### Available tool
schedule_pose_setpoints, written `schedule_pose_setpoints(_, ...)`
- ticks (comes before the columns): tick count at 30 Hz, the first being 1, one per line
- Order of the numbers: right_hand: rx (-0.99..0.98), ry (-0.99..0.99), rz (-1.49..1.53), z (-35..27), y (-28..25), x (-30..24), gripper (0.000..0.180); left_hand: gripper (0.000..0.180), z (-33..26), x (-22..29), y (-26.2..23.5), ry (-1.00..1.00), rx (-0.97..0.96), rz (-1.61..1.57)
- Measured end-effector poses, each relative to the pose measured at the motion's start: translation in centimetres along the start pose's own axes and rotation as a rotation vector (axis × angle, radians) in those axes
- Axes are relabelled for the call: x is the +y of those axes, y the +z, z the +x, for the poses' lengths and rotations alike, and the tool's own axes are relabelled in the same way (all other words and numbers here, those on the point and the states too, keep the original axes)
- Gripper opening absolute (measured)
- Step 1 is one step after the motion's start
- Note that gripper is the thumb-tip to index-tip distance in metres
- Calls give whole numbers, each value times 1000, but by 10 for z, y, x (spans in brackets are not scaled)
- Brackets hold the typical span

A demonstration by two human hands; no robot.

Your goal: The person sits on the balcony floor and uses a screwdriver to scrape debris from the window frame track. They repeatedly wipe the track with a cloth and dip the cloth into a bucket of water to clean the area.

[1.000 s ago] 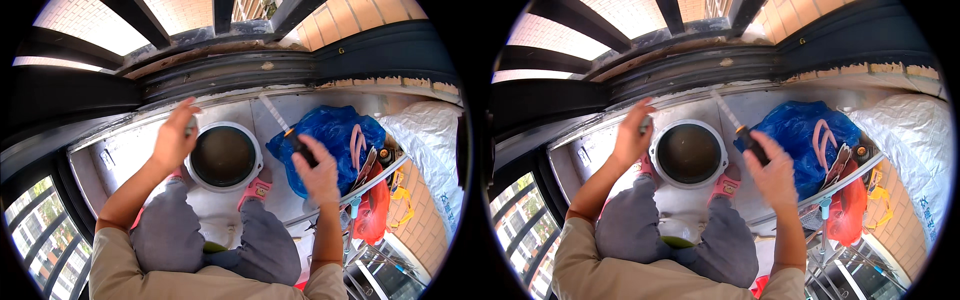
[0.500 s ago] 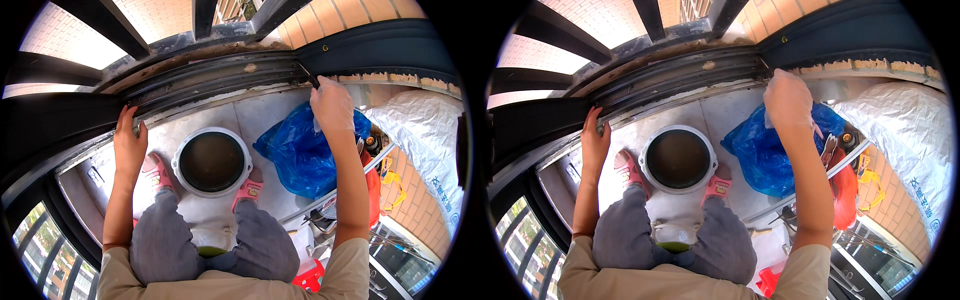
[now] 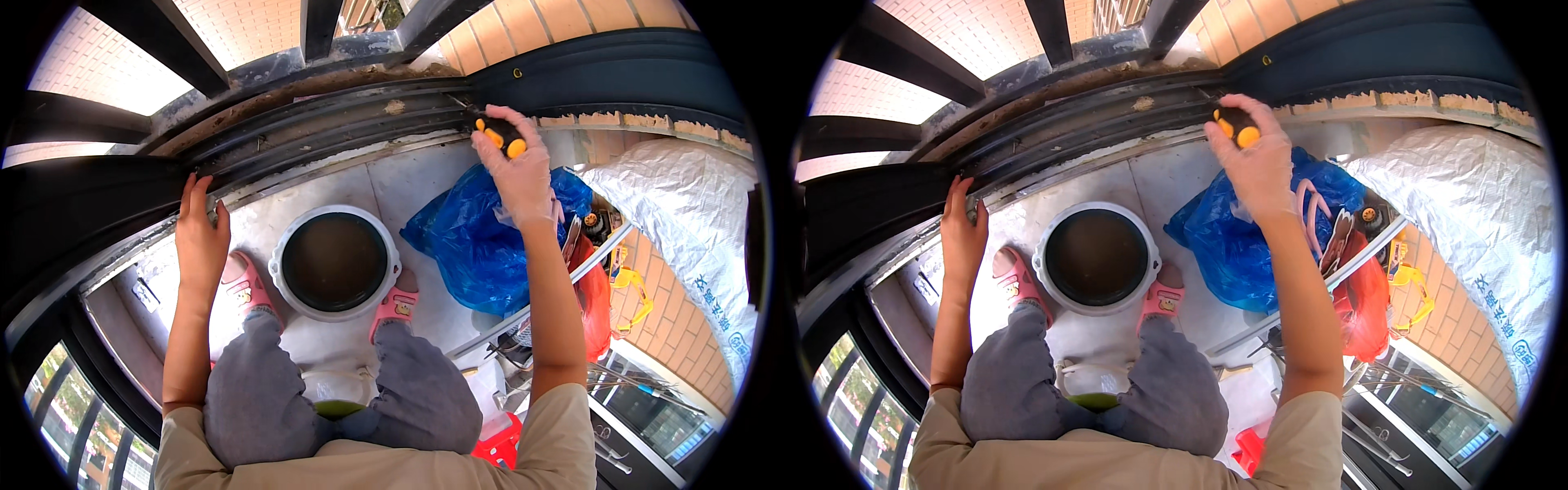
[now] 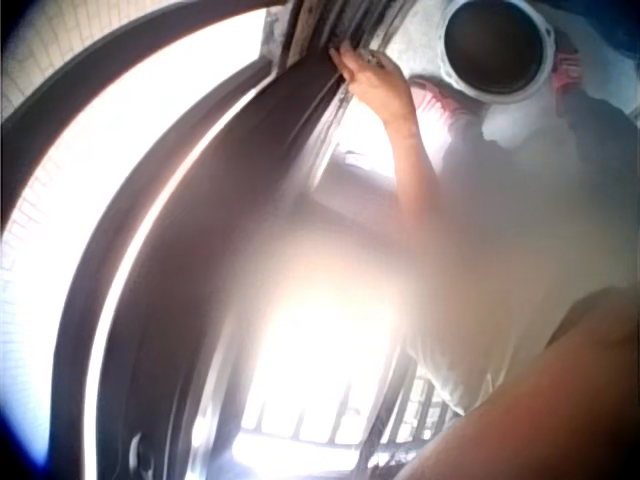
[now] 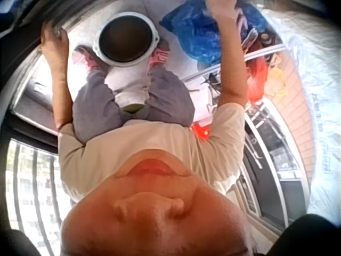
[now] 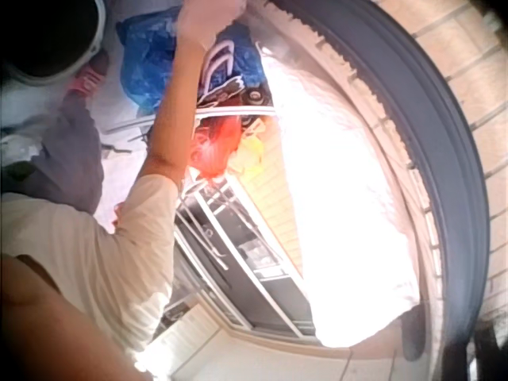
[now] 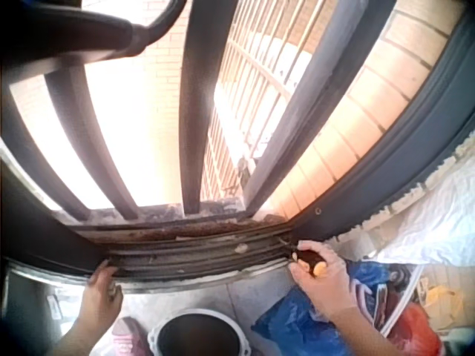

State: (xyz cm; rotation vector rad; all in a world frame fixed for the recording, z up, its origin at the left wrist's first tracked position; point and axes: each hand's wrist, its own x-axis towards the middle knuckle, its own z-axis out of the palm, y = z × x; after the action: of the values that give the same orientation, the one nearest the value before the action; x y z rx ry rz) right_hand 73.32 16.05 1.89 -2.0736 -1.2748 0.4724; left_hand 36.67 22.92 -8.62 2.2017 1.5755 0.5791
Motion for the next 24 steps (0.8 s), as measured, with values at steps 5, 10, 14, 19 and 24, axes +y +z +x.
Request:
schedule_pose_setpoints(5,192,-61,-146,16,-11,3,23,36,1,-1,-2,-4,-1,17)
schedule_pose_setpoints(10,93,-50,-407,52,-21,3,31,36,0,-3,2,6,24,35)
schedule_pose_setpoints(14,3,-9,-369,63,-21,2,33,36,1,-1,1,-1,18,26)
schedule_pose_setpoints(19,-25,22,-324,69,-19,-14,33,36,0,-4,0,-8,13,27)
schedule_pose_setpoints(24,-51,-43,-487,75,-15,-20,32,35,0,-3,1,-3,12,30)
